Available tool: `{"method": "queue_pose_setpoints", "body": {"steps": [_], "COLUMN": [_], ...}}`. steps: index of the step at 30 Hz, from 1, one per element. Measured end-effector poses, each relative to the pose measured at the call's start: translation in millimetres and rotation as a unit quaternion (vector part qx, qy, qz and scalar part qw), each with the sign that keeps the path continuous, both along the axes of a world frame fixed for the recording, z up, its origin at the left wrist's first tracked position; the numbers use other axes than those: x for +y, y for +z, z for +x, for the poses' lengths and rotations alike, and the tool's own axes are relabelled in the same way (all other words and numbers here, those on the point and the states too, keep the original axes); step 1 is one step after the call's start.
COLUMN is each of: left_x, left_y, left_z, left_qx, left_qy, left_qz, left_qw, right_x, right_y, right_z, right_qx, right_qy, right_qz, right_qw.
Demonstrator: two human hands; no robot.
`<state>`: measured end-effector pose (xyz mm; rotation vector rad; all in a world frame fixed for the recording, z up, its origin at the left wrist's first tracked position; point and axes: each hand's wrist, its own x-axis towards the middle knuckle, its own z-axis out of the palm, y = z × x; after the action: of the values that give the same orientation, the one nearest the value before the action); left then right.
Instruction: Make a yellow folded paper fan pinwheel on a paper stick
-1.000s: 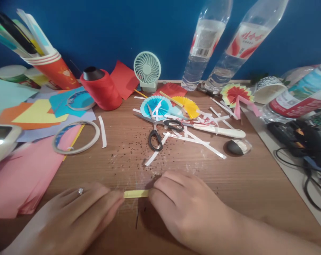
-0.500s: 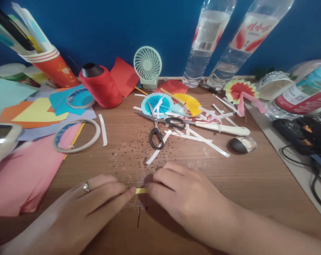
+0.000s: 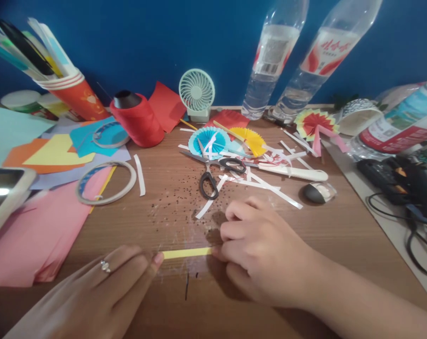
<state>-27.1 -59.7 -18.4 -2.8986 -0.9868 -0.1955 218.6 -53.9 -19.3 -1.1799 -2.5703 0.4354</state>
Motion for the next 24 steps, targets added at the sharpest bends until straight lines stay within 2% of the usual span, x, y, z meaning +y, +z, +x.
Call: {"method": "queue_pose_setpoints", "body": {"steps": [9, 13, 17, 18, 20, 24], "left_x": [-1, 2, 4, 4, 2, -1], "left_y": [1.8, 1.6, 2.1, 0.6, -5.0, -15.6], "left_z": [1, 7, 17, 19, 21, 22], "left_qx": [0.032, -0.016, 0.015, 0.014, 0.029, 0.029], "left_qy": [-0.033, -0.059, -0.102, -0.111, -0.082, -0.089], "left_qz": [0.031, 0.058, 0.001, -0.002, -0.003, 0.041], "left_qw": [0.998, 0.996, 0.995, 0.994, 0.996, 0.995], "right_x": [4, 4, 3, 3, 4, 5], "right_y": [-8.2, -11.0, -9.8, -9.6, -10.0, -15.3], "right_z": [14, 13, 4, 3, 1, 3], "right_qx": [0.029, 0.035, 0.009, 0.006, 0.001, 0.025], "right_qy": [0.051, 0.066, 0.073, 0.072, 0.06, 0.023], "right_qz": [0.063, 0.103, 0.126, 0.132, 0.142, 0.169], "right_qw": [0.996, 0.992, 0.989, 0.989, 0.988, 0.985]}}
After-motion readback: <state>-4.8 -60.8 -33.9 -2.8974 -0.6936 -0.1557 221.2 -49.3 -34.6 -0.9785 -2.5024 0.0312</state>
